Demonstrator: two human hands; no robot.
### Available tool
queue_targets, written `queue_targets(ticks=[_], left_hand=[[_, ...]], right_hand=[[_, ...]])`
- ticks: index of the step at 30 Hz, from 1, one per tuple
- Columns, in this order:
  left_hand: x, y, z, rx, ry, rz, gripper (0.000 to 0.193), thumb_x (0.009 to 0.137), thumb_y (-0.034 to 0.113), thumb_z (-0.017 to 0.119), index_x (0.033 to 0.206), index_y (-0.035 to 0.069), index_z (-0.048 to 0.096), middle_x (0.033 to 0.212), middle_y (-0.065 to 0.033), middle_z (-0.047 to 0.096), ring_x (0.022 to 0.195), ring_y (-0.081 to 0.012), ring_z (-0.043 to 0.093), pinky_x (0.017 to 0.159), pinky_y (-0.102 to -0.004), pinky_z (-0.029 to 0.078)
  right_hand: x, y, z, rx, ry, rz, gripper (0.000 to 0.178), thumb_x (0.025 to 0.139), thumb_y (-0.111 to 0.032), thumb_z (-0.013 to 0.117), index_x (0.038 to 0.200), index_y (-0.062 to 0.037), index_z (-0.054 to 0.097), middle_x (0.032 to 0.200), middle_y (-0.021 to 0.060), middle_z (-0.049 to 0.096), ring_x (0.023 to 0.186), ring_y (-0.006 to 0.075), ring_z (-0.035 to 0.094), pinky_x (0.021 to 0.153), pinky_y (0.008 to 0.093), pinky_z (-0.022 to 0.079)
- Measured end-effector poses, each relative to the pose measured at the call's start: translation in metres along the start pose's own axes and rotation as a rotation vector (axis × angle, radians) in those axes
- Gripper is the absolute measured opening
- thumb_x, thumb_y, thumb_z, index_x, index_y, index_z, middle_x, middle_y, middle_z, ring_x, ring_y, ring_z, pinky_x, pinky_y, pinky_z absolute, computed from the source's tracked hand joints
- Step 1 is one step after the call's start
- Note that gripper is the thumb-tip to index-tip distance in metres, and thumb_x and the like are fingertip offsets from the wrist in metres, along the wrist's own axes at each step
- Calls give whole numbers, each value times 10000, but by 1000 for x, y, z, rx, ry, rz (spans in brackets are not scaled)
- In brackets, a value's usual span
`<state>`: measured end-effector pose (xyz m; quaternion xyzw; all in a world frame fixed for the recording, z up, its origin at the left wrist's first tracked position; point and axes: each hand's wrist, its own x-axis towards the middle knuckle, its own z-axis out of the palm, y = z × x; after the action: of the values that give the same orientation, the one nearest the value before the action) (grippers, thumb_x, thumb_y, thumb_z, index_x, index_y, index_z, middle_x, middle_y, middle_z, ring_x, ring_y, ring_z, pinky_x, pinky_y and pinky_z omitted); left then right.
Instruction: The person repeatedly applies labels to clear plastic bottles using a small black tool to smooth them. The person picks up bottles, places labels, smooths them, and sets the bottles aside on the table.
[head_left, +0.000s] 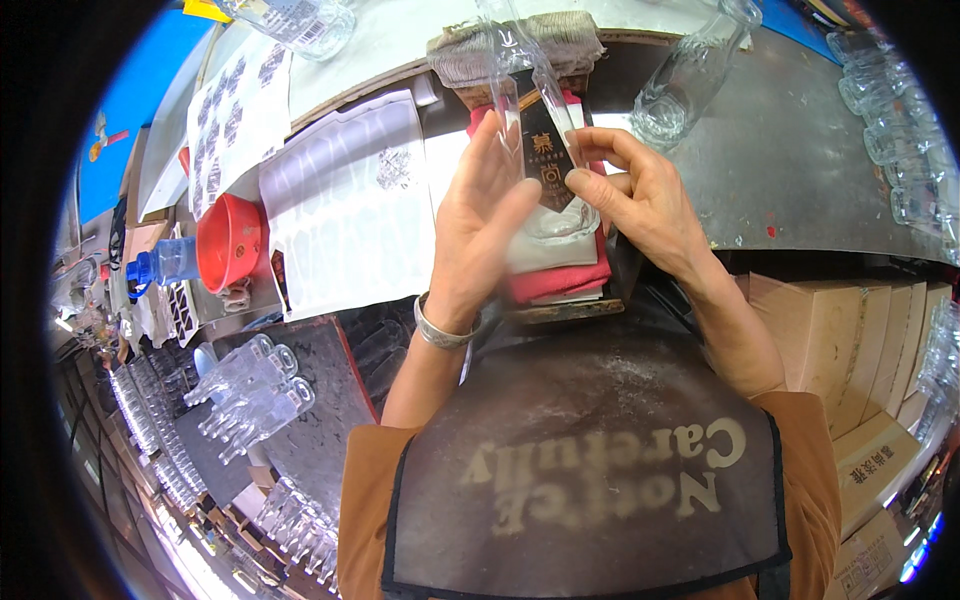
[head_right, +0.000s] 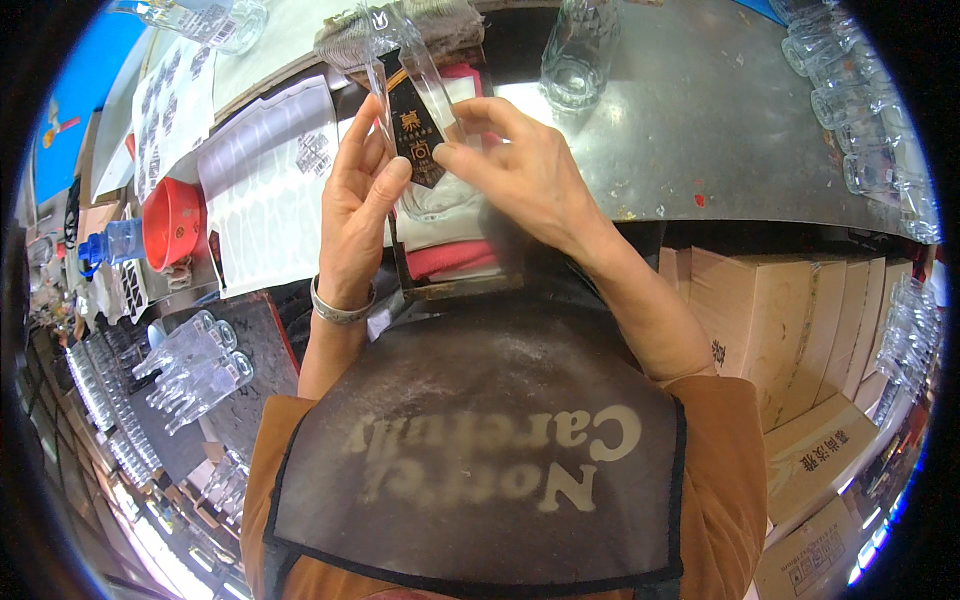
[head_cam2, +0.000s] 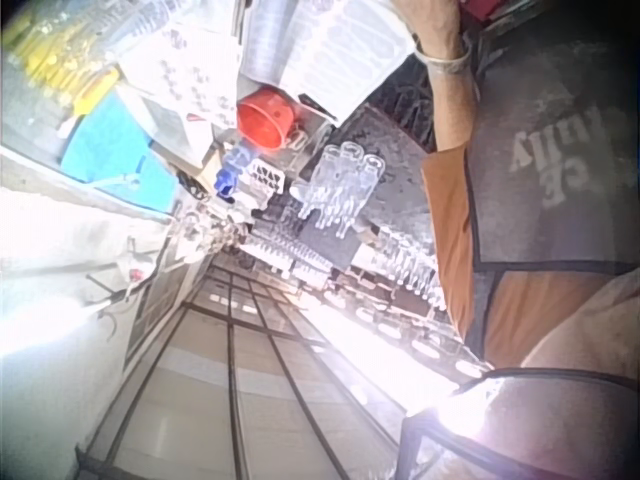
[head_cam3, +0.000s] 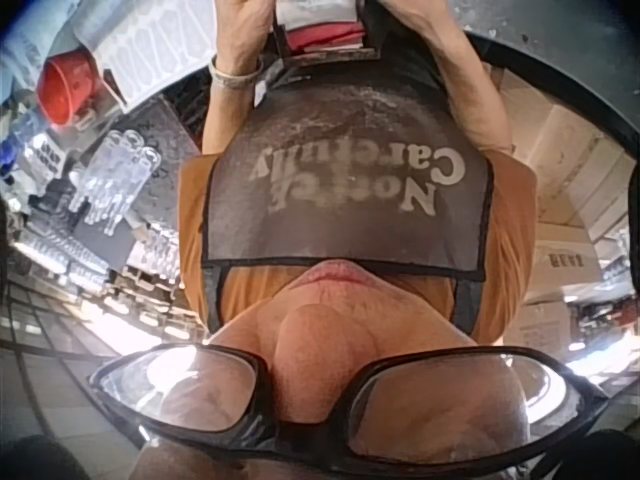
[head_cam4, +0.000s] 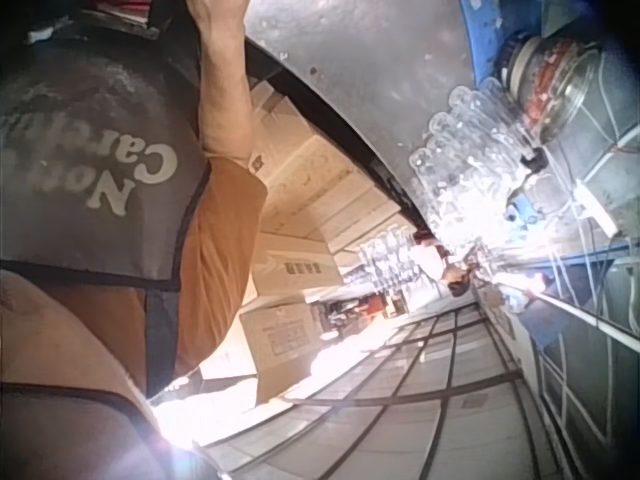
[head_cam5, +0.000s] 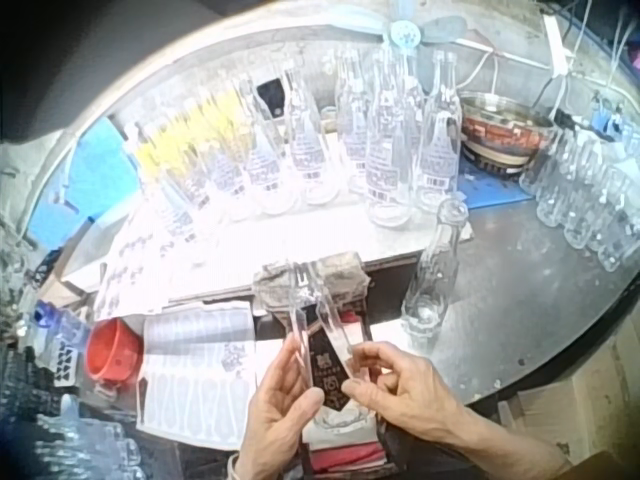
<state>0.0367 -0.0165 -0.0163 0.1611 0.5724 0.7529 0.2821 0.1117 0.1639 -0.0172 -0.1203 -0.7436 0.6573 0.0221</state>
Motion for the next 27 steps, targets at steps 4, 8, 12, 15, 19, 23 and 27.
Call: queue_targets(ticks=[4,8,12,15,19,23,27], left_hand=[[3,-2,0,30,15,53,728,947,-53,572,1578,-16,210,1590,-193,334,1475,-285,334,1187,-390,300],[15,10,-4,342,67,256,699,935,92,649,1555,24,332,1570,-199,383,1428,-285,412,1140,-404,366],[31,20,-3,817,85,436,589,889,115,693,1452,80,522,1548,-225,396,1401,-358,444,1125,-407,385],[35,22,-1,979,83,495,551,932,178,698,1448,71,536,1533,-192,447,1398,-292,461,1080,-380,431],[37,19,-3,971,91,472,550,930,200,701,1444,80,544,1531,-188,449,1392,-295,468,1055,-381,455],[36,17,-4,921,88,437,556,935,179,692,1454,69,526,1544,-187,431,1388,-295,470,1050,-388,468],[32,18,-2,790,81,378,591,873,114,703,1435,53,530,1545,-240,396,1400,-369,447,1112,-419,407]], right_hand=[[0,-3,-3,78,-13,38,467,962,-212,680,1313,67,550,1143,110,650,641,37,561,593,215,470],[4,-3,-7,110,-49,63,447,979,-201,660,1317,68,545,1127,128,643,608,53,551,575,214,461],[5,-2,-8,128,-53,55,465,973,-221,674,1319,63,545,1124,134,646,600,54,550,580,215,460],[5,-4,-8,76,-54,49,476,967,-225,684,1322,60,544,1115,132,655,606,51,550,583,217,459],[5,-1,-7,45,-52,40,491,955,-216,699,1328,61,538,1104,122,667,614,40,546,583,218,456],[6,-3,-10,-32,-14,-23,461,953,-173,695,1339,32,548,1133,93,684,619,30,543,597,220,457],[18,-20,-17,-337,144,-360,408,949,-77,650,1351,-50,589,1241,97,671,738,137,663,692,282,528]])
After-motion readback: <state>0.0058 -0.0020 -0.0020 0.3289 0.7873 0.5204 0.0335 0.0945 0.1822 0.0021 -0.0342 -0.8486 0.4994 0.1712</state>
